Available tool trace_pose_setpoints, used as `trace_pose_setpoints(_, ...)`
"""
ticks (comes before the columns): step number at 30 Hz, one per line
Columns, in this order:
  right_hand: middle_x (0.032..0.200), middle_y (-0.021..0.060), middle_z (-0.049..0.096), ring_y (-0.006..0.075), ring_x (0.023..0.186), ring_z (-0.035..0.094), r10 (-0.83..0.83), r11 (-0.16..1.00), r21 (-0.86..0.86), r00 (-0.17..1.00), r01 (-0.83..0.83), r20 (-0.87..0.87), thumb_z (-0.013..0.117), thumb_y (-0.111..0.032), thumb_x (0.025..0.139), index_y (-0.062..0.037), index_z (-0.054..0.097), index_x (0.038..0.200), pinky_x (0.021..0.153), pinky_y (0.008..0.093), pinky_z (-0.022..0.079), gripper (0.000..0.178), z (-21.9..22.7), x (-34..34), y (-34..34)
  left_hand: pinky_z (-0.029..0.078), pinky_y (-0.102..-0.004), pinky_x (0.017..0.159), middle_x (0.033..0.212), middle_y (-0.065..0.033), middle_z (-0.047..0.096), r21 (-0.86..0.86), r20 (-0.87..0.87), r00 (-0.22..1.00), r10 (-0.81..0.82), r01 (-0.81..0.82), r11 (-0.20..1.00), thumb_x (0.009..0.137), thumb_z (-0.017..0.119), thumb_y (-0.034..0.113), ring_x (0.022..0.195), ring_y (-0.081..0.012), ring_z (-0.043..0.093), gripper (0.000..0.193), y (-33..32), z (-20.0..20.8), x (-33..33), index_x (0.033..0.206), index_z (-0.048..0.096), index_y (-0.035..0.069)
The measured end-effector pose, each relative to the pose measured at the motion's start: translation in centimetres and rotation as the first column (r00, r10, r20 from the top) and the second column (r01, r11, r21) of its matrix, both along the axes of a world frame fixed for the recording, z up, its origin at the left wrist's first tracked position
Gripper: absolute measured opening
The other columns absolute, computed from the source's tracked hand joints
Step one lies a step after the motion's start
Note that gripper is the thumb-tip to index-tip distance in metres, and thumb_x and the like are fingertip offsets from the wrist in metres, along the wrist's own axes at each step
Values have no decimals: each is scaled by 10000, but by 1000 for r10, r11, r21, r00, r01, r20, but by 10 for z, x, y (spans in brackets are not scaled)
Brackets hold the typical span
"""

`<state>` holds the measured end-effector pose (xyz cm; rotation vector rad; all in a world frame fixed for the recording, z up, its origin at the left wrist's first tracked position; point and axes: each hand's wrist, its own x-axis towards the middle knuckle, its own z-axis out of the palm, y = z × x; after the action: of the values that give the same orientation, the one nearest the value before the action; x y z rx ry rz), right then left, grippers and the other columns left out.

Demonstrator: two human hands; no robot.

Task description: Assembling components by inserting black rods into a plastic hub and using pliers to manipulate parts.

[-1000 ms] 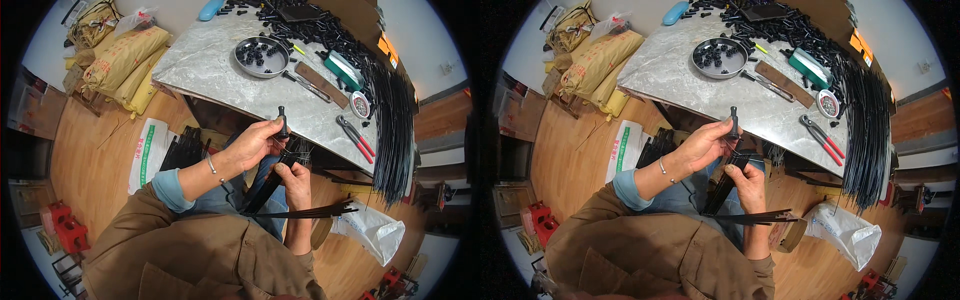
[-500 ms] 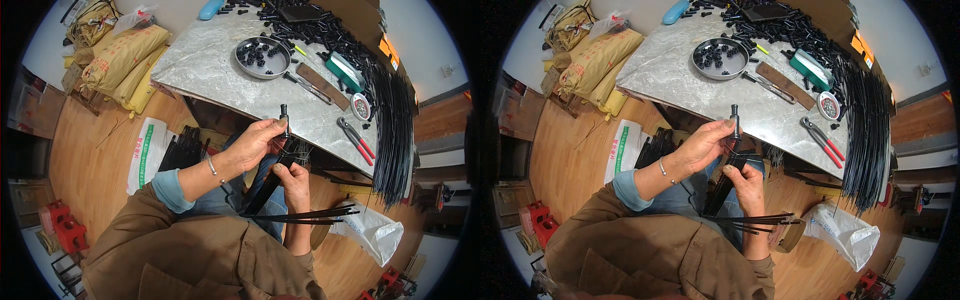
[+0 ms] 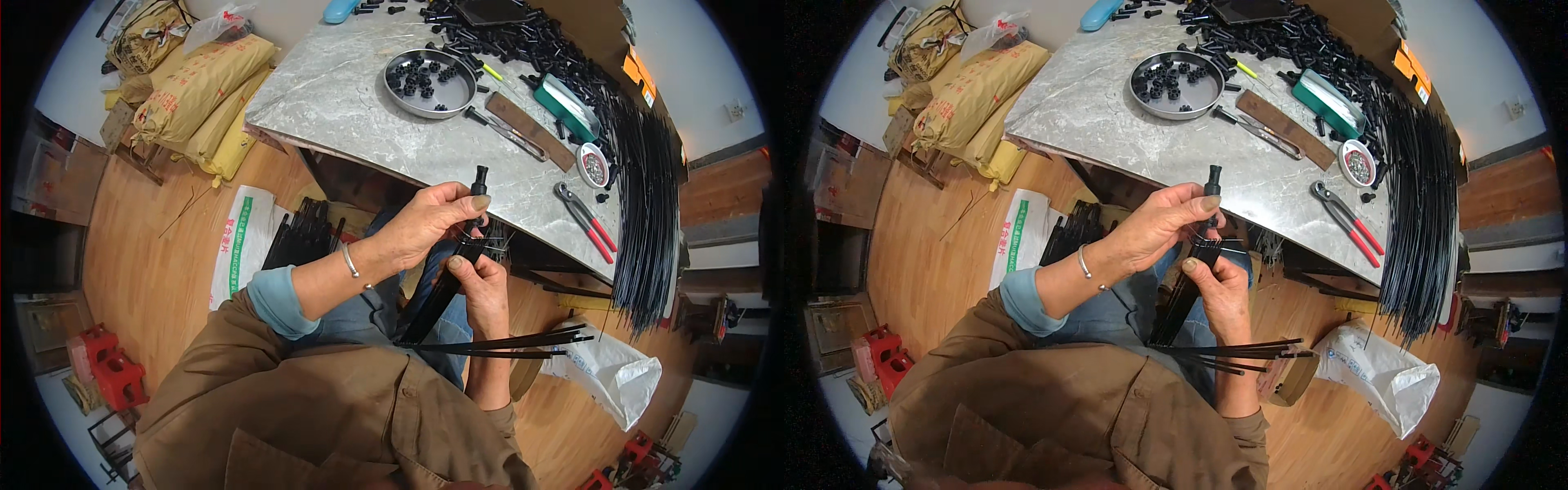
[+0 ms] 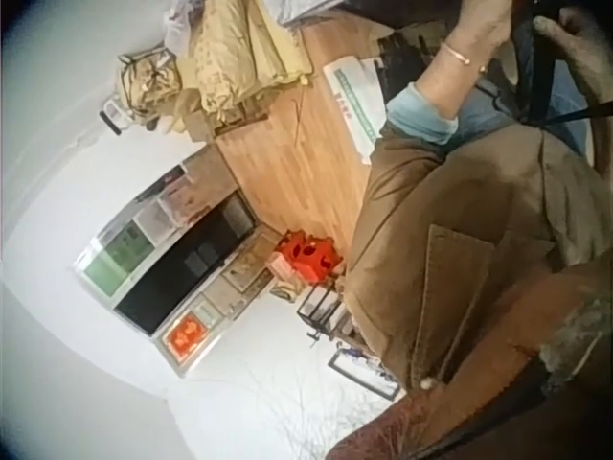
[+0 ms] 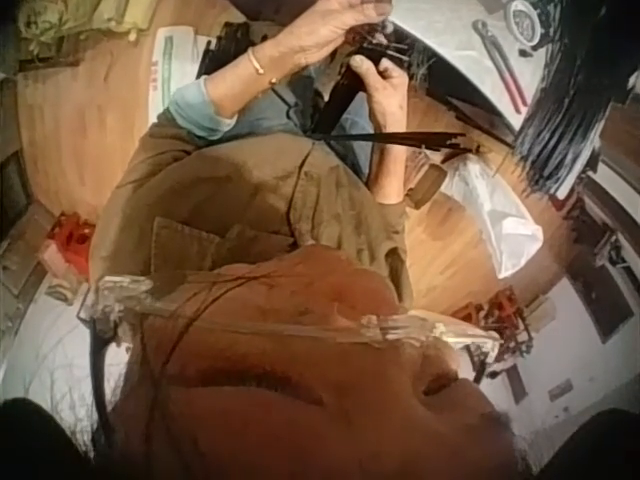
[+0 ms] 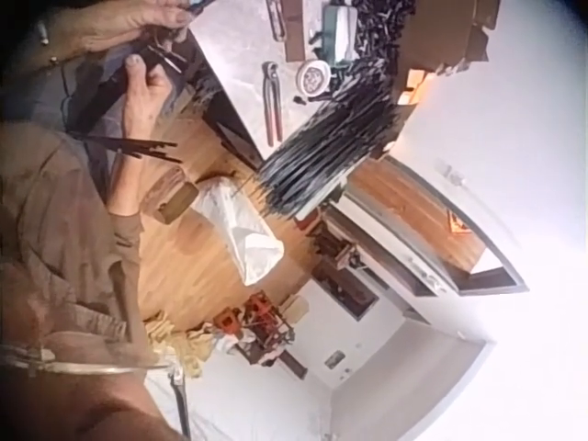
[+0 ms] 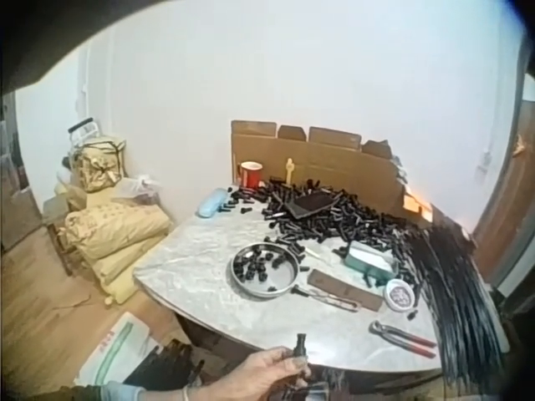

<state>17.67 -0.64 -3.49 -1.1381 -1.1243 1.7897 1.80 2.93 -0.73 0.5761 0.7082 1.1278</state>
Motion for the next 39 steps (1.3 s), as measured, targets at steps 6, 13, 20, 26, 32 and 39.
trace_pose_setpoints(6, 745, 81, 658, 167, 646, 635, -7, 1000, 2, 1000, 7, -28, 679, -219, 849, 9, 650, 891, 638, 290, 525, 234, 2, 1, 0, 478, -221, 739, 889, -6, 609, 53, 13, 1000, -20, 20, 998, 862, 674, 233, 790, -73, 563, 290, -2, -2, 0, 1033, 591, 14)
trace_pose_setpoints(13, 753, 80, 658, 167, 653, 636, 3, 1000, 26, 999, -2, -37, 671, -230, 855, 9, 650, 895, 645, 289, 525, 244, 0, 2, -1, 484, -247, 726, 895, -18, 606, -14, 48, 999, -20, 20, 1000, 899, 622, 239, 820, -97, 588, 240, -1, -14, 1, 1011, 585, 30)
trace_pose_setpoints(20, 756, 80, 654, 174, 652, 639, 12, 1000, 4, 999, -12, -34, 683, -246, 845, 7, 651, 892, 640, 299, 531, 259, -1, 5, -2, 487, -319, 721, 909, -72, 574, -30, 292, 942, 167, -165, 986, 960, 487, 211, 770, -168, 583, 223, 5, -2, -4, 1065, 493, 15)
trace_pose_setpoints(26, 759, 81, 652, 177, 653, 640, 7, 1000, 5, 999, -7, -39, 686, -249, 843, 5, 649, 883, 632, 295, 533, 260, 1, 6, -4, 425, -242, 601, 755, 2, 478, 173, -137, 983, 126, -102, 980, 931, 551, 236, 642, -92, 484, 255, -1, -11, -32, 1045, 531, 9)
trace_pose_setpoints(32, 761, 79, 652, 173, 656, 639, 15, 1000, 10, 999, -14, -42, 681, -243, 847, 2, 647, 883, 629, 293, 533, 250, 3, 7, -4, 380, -188, 553, 710, 27, 538, 199, -291, 957, 8, 53, 979, 838, 700, 244, 607, -51, 475, 231, -18, -13, -28, 888, 625, 32)
trace_pose_setpoints(39, 762, 79, 658, 163, 652, 634, 18, 1000, 3, 999, -18, -44, 677, -237, 851, 0, 651, 896, 630, 283, 526, 242, 1, 8, -5, 387, -185, 576, 716, 45, 548, 278, -395, 909, 136, -23, 960, 807, 729, 173, 644, -30, 475, 159, -24, 0, -21, 823, 633, 47)
